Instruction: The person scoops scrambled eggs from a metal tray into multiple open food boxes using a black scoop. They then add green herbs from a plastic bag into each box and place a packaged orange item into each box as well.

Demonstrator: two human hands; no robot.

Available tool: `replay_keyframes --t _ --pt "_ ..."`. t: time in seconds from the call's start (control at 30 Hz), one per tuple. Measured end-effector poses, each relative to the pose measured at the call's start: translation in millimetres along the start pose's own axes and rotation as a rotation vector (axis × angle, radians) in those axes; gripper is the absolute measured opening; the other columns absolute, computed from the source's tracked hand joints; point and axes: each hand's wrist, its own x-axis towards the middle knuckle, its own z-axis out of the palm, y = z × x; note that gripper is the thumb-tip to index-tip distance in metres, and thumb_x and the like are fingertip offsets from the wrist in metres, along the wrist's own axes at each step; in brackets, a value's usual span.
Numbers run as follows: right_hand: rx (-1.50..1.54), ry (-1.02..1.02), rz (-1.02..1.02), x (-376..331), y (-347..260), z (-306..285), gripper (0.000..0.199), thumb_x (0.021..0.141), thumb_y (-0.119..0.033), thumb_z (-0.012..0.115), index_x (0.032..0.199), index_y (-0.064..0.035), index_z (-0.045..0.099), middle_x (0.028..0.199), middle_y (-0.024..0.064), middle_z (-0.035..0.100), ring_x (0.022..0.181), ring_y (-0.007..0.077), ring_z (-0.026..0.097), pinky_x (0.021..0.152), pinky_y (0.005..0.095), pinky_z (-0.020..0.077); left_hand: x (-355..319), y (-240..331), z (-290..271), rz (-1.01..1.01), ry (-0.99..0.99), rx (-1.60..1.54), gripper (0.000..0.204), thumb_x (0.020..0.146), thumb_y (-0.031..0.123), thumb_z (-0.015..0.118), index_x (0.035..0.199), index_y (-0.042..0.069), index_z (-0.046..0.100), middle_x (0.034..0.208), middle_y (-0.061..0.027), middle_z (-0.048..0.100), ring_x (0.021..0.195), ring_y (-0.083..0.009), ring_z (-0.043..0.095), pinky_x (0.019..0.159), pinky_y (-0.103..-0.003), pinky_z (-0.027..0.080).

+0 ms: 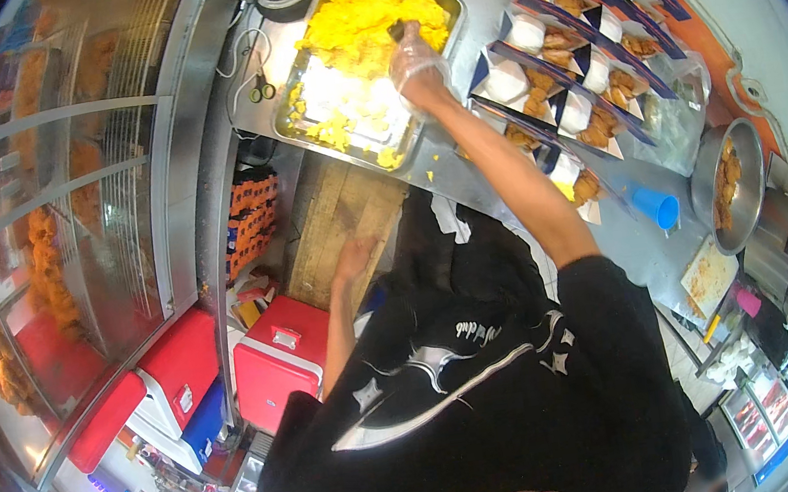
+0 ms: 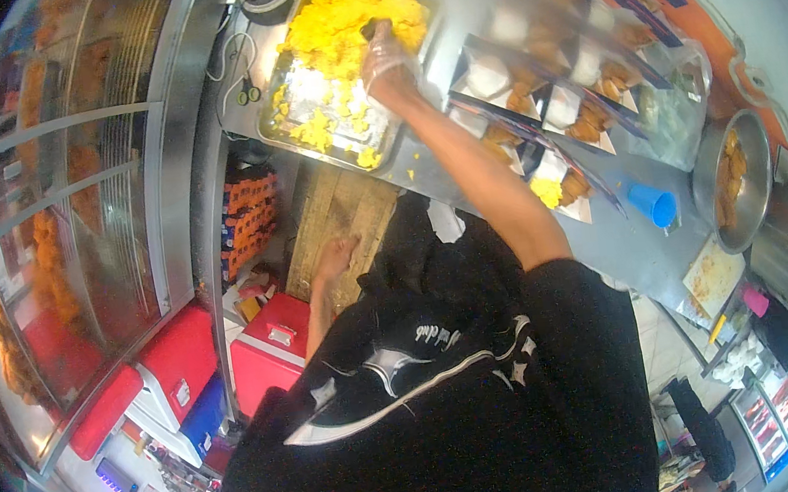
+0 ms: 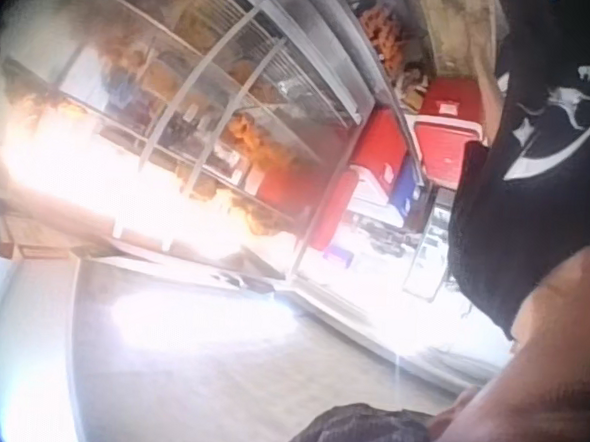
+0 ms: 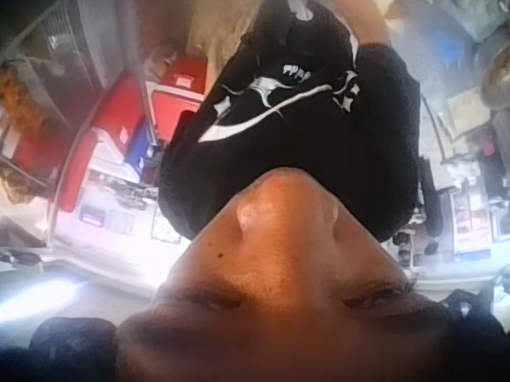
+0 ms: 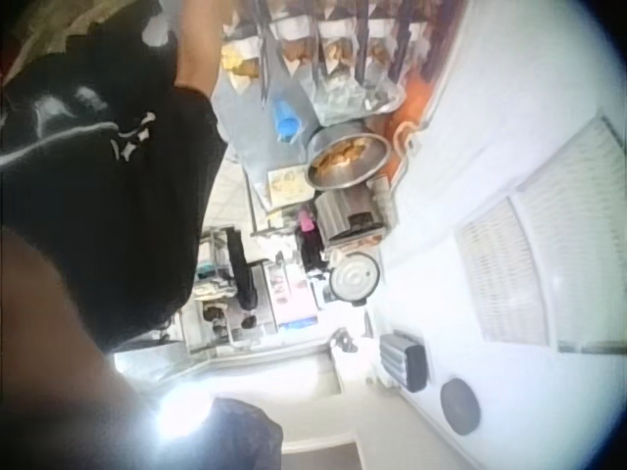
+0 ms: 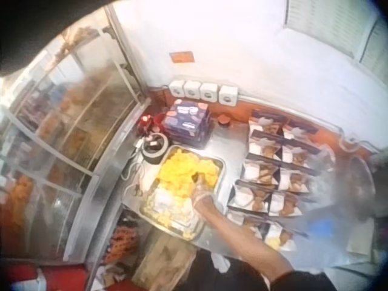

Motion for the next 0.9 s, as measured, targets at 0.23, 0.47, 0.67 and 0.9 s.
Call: replay_keyframes --t 0.23,0.47,0.67,0.9 --pt "-0.429 -0.226 -0.082 33.0 5.2 40.1 0.041 0.09 -0.017 0.051 0.126 0.0 0.039 0.08 0.0202 0.068 0.075 0.0337 0.069 0.062 0.0451 0.054 -28.8 -87.2 16.0 -0.409 0.041 -0.091 0.047 0.09 0.036 0.061 0.054 0.009 0.046 0.051 0.0025 0.043 0.045 -0.011 0.04 0.042 -0.033 0.034" --pt "-0.381 -0.312 0.058 36.7 9.5 37.9 0.033 0.096 -0.023 0.045 0.123 -0.006 0.053 0.102 0.0187 0.069 0.09 0.0335 0.068 0.079 0.0446 0.0539 -15.6 -97.0 0.8 -0.361 0.054 -0.104 0.048 0.09 0.039 0.06 0.053 0.013 0.046 0.05 0.0028 0.038 0.044 -0.0115 0.041 0.042 -0.032 0.036" --pt "-0.022 -0.352 0.314 56.9 8.0 19.4 0.057 0.091 -0.047 0.053 0.129 -0.0055 0.053 0.11 0.0189 0.067 0.101 0.0324 0.066 0.089 0.0446 0.0492 11.2 -92.2 -31.0 -0.28 0.089 -0.155 0.048 0.091 0.039 0.06 0.053 0.014 0.044 0.049 0.0032 0.038 0.043 -0.0115 0.037 0.042 -0.031 0.033" --pt "1.039 -0.633 0.776 69.9 6.8 -14.0 0.047 0.087 -0.056 0.062 0.085 -0.0109 0.052 0.06 -0.0025 0.044 0.05 0.0095 0.037 0.044 0.0264 0.0328 15.6 -73.2 -39.5 -0.256 0.057 -0.184 0.05 0.092 0.037 0.06 0.052 0.014 0.041 0.049 0.0042 0.036 0.042 -0.0105 0.034 0.041 -0.032 0.03"
